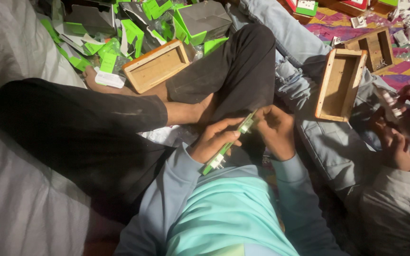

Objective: The person sits on the floor and assembles electrical switch and socket faceplates, pressing white switch and socket modules into green plastic plates one at a time and setting finished plates aside. Later they use a screwdriver to tighten screws on a partially assembled plate.

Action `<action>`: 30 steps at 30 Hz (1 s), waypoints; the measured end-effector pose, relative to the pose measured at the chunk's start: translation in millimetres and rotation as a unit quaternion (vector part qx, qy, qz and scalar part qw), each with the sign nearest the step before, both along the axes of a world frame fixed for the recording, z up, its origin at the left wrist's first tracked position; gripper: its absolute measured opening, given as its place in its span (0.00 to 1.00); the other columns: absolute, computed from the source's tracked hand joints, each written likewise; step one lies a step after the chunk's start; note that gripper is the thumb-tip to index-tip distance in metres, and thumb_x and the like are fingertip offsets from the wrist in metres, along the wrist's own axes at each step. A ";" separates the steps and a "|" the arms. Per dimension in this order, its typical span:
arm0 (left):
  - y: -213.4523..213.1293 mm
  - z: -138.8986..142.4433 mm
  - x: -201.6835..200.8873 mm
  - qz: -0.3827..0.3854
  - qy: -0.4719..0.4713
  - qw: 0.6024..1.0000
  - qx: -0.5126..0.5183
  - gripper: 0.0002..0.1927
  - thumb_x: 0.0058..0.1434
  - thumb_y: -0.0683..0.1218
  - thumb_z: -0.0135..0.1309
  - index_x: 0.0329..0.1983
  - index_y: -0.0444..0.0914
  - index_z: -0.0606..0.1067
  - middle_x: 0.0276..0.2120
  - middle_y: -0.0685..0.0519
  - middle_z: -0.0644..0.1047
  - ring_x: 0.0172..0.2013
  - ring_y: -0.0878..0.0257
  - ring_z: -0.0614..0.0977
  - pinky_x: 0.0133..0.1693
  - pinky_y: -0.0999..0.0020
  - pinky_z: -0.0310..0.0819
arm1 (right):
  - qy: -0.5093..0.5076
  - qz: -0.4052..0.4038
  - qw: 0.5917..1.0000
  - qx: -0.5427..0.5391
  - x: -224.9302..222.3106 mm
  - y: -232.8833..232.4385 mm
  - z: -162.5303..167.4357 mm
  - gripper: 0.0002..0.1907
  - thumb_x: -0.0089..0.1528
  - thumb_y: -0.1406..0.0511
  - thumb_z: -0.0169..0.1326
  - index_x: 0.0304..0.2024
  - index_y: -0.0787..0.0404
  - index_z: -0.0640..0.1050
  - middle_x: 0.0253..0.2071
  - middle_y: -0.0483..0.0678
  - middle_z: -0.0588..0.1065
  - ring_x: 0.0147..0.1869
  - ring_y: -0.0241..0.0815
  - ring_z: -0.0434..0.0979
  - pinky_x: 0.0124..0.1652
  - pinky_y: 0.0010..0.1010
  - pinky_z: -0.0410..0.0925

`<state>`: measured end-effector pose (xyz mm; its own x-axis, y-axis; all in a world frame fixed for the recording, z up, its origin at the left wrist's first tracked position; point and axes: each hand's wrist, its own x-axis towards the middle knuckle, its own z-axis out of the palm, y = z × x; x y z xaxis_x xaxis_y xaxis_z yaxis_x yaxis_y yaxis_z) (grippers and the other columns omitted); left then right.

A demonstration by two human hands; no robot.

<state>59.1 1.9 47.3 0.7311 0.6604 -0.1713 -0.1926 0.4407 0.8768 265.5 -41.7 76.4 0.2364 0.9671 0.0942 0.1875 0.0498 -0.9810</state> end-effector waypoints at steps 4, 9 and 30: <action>0.1 -0.3 0.2 -0.003 0.002 1.000 0.003 0.28 0.65 0.49 0.53 0.69 0.38 0.70 0.47 0.51 0.78 0.40 0.64 0.81 0.34 0.74 0.75 | -0.024 -0.007 0.999 -0.019 -0.1 1.1 2.5 0.02 0.61 0.75 0.56 0.37 0.69 0.77 0.34 0.45 0.78 0.37 0.30 0.77 0.39 0.22 0.71; 0.8 -1.8 -0.2 -0.004 -0.006 1.000 -0.006 0.28 0.66 0.49 0.53 0.68 0.38 0.70 0.47 0.51 0.78 0.40 0.64 0.82 0.34 0.73 0.76 | -0.022 0.021 0.999 -0.010 -0.7 0.6 6.9 0.03 0.61 0.75 0.56 0.37 0.69 0.77 0.34 0.46 0.78 0.38 0.30 0.77 0.40 0.22 0.71; 1.8 -1.5 0.8 -0.007 0.007 1.000 -0.009 0.27 0.65 0.47 0.53 0.68 0.37 0.70 0.48 0.51 0.79 0.42 0.63 0.82 0.35 0.72 0.76 | -0.011 0.011 1.000 0.002 0.4 0.1 -5.9 0.05 0.61 0.75 0.57 0.38 0.67 0.75 0.35 0.44 0.77 0.39 0.30 0.77 0.40 0.23 0.71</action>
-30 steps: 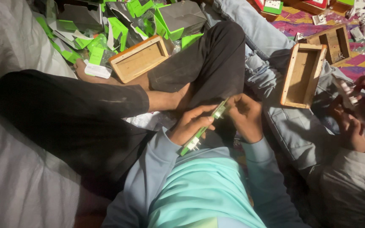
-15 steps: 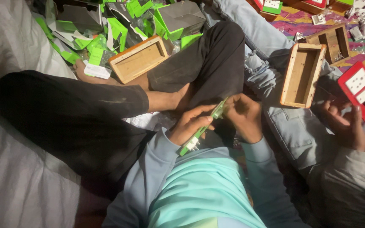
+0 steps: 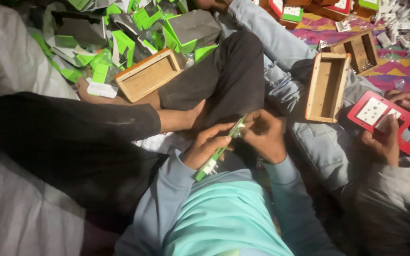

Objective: The person sits on the floor and assembles electrical switch and socket faceplates, pressing white switch and socket modules into green plastic plates one at a time and setting finished plates aside. Later they use a screwdriver to tighten screws on a partially assembled plate.

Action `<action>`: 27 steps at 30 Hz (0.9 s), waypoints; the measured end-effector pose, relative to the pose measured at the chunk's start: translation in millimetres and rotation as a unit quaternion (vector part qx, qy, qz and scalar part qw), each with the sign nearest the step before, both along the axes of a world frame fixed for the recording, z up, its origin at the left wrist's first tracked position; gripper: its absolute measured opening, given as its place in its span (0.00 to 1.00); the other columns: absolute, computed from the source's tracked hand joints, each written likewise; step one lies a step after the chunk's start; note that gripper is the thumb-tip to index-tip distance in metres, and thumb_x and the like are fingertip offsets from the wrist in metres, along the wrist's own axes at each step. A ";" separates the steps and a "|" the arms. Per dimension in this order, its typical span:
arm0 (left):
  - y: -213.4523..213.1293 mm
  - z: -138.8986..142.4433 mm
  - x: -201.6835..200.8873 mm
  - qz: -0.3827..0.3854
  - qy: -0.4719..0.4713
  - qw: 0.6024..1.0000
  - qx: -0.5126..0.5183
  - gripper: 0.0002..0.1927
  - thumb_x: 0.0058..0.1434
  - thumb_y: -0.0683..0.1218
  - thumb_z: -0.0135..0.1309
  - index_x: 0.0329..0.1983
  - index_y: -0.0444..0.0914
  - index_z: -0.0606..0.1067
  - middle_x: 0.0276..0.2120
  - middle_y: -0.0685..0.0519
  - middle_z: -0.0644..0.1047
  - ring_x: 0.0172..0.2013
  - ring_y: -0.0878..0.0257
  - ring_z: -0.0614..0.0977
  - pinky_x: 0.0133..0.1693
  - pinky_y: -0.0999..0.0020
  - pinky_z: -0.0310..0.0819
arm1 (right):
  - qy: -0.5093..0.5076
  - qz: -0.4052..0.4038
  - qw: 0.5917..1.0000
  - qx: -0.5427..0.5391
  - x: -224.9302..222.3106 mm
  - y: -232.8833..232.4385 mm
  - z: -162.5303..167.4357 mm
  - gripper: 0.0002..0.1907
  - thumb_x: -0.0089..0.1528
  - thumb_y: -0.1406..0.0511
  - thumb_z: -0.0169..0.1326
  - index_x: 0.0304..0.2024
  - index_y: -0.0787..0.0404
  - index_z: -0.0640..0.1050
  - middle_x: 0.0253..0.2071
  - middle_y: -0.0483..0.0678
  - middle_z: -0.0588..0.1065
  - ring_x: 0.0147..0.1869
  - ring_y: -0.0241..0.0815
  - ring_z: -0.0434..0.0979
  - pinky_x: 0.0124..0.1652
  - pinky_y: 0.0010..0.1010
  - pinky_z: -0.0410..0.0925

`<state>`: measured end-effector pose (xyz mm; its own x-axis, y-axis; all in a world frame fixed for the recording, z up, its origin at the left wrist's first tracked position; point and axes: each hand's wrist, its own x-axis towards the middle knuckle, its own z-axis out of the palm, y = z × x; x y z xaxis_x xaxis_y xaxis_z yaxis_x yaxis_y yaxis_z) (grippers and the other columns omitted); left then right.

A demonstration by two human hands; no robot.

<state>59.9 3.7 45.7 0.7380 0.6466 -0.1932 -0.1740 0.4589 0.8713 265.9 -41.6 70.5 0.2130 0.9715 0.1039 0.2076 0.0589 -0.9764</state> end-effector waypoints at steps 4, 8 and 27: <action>0.5 -1.5 -0.6 -0.002 -0.002 1.000 -0.011 0.27 0.66 0.46 0.53 0.69 0.37 0.70 0.48 0.50 0.78 0.42 0.62 0.82 0.35 0.72 0.76 | 0.035 0.007 0.999 0.000 0.8 0.0 -3.2 0.06 0.60 0.74 0.58 0.39 0.68 0.75 0.36 0.44 0.77 0.40 0.31 0.76 0.41 0.23 0.71; 2.3 -2.5 -1.9 -0.010 0.003 1.000 -0.003 0.28 0.66 0.47 0.52 0.69 0.37 0.69 0.48 0.50 0.78 0.41 0.62 0.82 0.35 0.72 0.77 | 0.018 0.033 0.999 0.017 0.3 -0.2 -3.6 0.11 0.56 0.74 0.61 0.39 0.68 0.74 0.37 0.45 0.76 0.41 0.31 0.75 0.41 0.24 0.70; 6.2 -7.1 -6.7 -0.022 -0.007 1.000 -0.005 0.30 0.67 0.47 0.48 0.71 0.32 0.63 0.58 0.44 0.75 0.48 0.57 0.83 0.39 0.66 0.79 | 0.062 -0.133 0.989 -0.032 4.4 -23.0 -47.0 0.06 0.64 0.69 0.59 0.43 0.65 0.78 0.35 0.45 0.76 0.39 0.32 0.74 0.39 0.25 0.68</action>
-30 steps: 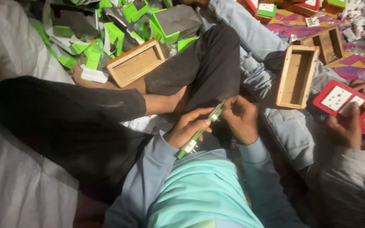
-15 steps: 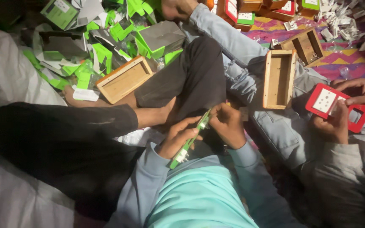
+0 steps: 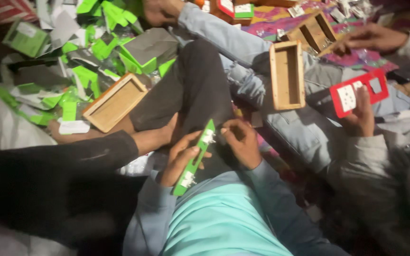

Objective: The person sits on the floor and assembles electrical switch and socket faceplates, pressing white switch and socket modules into green plastic plates one at a time and setting finished plates aside. Later they use a screwdriver to tighten screws on a partially assembled plate.

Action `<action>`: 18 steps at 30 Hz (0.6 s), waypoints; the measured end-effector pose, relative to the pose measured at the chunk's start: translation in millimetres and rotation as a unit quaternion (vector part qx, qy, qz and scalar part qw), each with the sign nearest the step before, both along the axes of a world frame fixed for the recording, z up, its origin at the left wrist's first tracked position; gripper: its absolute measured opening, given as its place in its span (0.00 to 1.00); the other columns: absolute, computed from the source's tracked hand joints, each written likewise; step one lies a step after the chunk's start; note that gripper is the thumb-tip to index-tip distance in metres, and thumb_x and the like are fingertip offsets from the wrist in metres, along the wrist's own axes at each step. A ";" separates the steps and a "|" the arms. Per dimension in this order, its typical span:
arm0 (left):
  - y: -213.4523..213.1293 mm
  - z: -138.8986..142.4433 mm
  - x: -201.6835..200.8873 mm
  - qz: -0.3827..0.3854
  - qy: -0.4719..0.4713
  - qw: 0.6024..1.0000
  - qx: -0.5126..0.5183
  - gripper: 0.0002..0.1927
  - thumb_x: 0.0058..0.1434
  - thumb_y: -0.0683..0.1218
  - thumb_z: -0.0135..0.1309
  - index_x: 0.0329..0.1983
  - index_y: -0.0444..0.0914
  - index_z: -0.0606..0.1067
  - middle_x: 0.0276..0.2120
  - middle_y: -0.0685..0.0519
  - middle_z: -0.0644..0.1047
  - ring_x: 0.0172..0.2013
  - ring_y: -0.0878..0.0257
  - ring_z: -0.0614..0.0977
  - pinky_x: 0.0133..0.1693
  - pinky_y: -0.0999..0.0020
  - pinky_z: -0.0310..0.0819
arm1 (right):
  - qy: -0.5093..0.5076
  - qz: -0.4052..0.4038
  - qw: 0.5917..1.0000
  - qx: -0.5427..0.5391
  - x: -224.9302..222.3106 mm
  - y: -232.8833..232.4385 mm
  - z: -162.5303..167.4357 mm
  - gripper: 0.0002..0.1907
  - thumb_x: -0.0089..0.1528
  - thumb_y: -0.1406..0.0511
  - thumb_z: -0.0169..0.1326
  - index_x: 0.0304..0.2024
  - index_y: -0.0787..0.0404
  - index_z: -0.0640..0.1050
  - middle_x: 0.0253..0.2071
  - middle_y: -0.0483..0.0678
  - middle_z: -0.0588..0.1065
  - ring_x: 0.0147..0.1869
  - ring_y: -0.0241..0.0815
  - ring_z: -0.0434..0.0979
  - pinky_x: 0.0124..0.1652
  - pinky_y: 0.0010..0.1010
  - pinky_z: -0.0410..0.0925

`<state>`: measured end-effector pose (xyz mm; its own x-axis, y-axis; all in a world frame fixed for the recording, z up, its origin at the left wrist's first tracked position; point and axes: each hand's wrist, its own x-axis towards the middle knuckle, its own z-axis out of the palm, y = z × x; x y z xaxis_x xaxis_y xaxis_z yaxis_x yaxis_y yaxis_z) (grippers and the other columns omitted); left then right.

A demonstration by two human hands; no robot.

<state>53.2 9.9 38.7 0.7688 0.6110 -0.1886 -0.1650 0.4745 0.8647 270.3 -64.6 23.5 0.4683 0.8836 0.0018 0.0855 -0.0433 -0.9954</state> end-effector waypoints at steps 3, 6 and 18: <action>0.7 -2.0 -3.0 -0.008 -0.022 1.000 0.001 0.31 0.67 0.46 0.47 0.72 0.30 0.61 0.60 0.43 0.74 0.50 0.55 0.82 0.41 0.65 0.79 | -0.146 -0.085 0.985 -0.039 26.1 -14.4 -28.4 0.08 0.64 0.67 0.60 0.45 0.63 0.80 0.39 0.49 0.80 0.41 0.42 0.79 0.43 0.32 0.71; -1.4 -7.8 -6.5 0.001 -0.012 1.000 0.004 0.31 0.67 0.46 0.46 0.72 0.29 0.60 0.60 0.42 0.74 0.50 0.54 0.82 0.42 0.64 0.79 | -0.343 -0.070 0.937 -0.003 53.5 -19.9 -59.1 0.14 0.63 0.66 0.61 0.50 0.62 0.80 0.46 0.55 0.79 0.49 0.54 0.79 0.48 0.40 0.71; -3.8 -29.2 -45.6 0.033 -0.229 0.966 -0.111 0.35 0.69 0.51 0.52 0.71 0.28 0.58 0.55 0.40 0.71 0.62 0.40 0.74 0.52 0.50 0.74 | -0.373 -0.043 0.905 -0.200 71.6 126.3 -104.6 0.14 0.66 0.56 0.52 0.49 0.56 0.79 0.47 0.58 0.79 0.54 0.61 0.77 0.55 0.50 0.70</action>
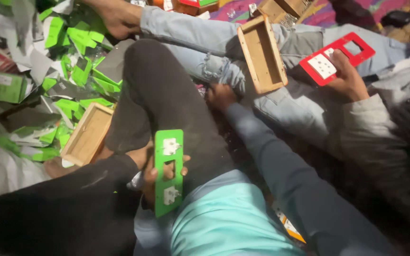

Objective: The person sits on the floor and assembles electrical switch and socket faceplates, pressing white switch and socket modules into green plastic plates one at a time and setting finished plates aside. Later they use a screwdriver to tighten screws on a partially assembled plate.

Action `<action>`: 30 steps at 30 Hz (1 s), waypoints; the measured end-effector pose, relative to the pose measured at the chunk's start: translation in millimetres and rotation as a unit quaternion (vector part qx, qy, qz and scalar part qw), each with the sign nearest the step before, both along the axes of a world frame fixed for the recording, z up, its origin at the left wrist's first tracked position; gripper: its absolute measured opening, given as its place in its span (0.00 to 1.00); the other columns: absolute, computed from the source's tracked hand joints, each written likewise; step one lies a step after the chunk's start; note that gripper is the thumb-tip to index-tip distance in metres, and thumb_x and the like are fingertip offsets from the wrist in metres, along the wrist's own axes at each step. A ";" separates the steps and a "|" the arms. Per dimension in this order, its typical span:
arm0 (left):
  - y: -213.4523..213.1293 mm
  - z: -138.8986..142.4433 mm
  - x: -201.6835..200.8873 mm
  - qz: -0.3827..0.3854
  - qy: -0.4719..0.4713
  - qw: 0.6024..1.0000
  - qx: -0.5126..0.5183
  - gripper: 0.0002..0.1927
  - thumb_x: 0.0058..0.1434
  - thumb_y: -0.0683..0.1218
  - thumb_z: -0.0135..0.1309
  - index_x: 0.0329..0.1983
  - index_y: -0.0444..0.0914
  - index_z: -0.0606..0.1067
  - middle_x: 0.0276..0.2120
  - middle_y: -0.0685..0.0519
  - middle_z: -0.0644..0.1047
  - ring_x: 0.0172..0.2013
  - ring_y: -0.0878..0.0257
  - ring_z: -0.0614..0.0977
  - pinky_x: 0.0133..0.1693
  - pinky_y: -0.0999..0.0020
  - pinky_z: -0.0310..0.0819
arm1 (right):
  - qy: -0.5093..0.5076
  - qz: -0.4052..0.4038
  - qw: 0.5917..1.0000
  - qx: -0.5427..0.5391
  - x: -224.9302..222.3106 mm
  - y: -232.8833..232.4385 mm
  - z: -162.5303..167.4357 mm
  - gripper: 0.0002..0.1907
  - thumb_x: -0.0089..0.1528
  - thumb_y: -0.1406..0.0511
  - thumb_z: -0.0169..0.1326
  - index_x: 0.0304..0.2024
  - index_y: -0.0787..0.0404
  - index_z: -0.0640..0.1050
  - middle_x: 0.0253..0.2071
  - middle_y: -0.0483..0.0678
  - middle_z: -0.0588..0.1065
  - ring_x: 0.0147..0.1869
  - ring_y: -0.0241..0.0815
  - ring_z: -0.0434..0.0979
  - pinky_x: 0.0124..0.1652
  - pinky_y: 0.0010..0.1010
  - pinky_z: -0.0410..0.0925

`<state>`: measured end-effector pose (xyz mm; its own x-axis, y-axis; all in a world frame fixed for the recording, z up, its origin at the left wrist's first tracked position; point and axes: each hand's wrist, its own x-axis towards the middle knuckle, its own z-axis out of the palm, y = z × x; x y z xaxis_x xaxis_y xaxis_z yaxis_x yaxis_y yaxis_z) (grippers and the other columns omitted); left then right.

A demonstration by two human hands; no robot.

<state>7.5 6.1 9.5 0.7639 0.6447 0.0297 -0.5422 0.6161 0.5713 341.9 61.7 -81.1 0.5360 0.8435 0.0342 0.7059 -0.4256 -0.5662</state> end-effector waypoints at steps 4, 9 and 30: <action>8.1 -13.2 -7.2 -0.007 -0.059 0.997 -0.046 0.40 0.62 0.51 0.56 0.71 0.32 0.54 0.61 0.38 0.68 0.60 0.41 0.74 0.50 0.51 0.75 | 0.065 0.036 0.996 -0.041 3.5 -1.1 0.5 0.22 0.64 0.54 0.51 0.56 0.56 0.78 0.49 0.61 0.78 0.55 0.61 0.78 0.57 0.50 0.69; 30.1 -20.6 -26.5 -0.274 -0.150 0.931 -0.188 0.50 0.66 0.53 0.55 0.79 0.28 0.42 0.63 0.34 0.64 0.57 0.44 0.77 0.55 0.51 0.77 | 0.114 0.092 0.989 -0.014 -4.4 -18.5 13.9 0.38 0.60 0.49 0.56 0.68 0.59 0.65 0.55 0.61 0.75 0.58 0.63 0.73 0.56 0.51 0.66; 13.5 -26.5 -22.7 0.000 0.010 0.995 -0.102 0.42 0.64 0.59 0.51 0.76 0.36 0.55 0.63 0.25 0.63 0.49 0.38 0.73 0.39 0.56 0.80 | -0.211 0.103 0.955 0.181 -43.7 -22.8 8.6 0.24 0.63 0.67 0.45 0.62 0.66 0.70 0.64 0.56 0.71 0.69 0.50 0.70 0.60 0.43 0.65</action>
